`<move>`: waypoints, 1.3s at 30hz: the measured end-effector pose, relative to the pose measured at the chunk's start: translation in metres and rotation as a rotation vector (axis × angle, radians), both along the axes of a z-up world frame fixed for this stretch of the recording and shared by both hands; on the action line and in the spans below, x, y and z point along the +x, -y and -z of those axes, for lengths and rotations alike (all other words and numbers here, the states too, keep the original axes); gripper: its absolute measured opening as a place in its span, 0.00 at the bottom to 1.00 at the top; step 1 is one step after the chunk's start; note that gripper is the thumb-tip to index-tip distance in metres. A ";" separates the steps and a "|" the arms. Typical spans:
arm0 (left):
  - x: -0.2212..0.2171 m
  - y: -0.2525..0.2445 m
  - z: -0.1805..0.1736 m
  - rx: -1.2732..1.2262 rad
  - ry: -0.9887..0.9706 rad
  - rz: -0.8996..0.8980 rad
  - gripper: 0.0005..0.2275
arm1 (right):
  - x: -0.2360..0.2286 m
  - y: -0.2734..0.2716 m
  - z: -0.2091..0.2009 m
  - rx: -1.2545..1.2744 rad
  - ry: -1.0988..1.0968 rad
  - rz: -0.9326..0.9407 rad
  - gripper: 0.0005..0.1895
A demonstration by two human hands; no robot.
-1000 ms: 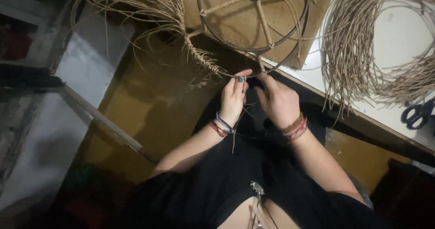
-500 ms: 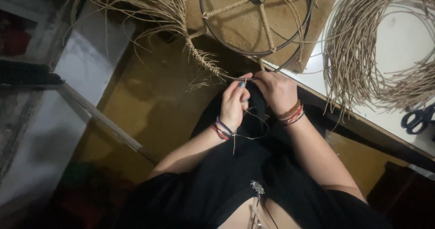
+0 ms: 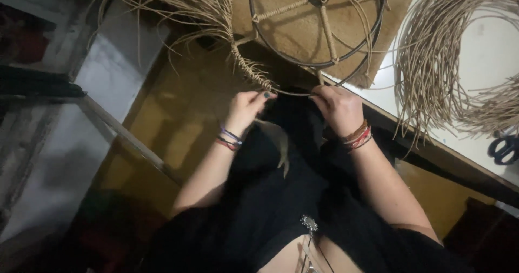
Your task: Weaving thin wooden or fiber strips around a circular frame to create a decorative item.
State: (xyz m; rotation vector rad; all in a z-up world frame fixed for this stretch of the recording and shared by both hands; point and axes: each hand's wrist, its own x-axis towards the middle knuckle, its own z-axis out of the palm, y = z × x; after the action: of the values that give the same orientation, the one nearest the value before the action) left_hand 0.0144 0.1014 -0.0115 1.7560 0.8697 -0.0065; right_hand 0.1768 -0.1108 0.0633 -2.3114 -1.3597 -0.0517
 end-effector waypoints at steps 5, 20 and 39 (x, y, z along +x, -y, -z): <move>-0.024 -0.032 -0.006 0.540 0.022 0.427 0.14 | -0.018 0.016 -0.037 0.105 -0.219 0.049 0.13; 0.059 0.077 -0.161 0.416 0.603 0.576 0.09 | 0.169 0.101 -0.056 0.097 0.371 0.144 0.08; 0.116 0.136 -0.136 -0.432 0.716 0.514 0.13 | 0.157 0.096 -0.063 1.284 -1.052 0.048 0.06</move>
State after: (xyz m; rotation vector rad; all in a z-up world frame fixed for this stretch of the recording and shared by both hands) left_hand 0.1305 -0.0342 0.1248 1.3715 -0.1100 0.0855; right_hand 0.3336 -0.2071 0.1266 -0.9548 -0.4149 0.1954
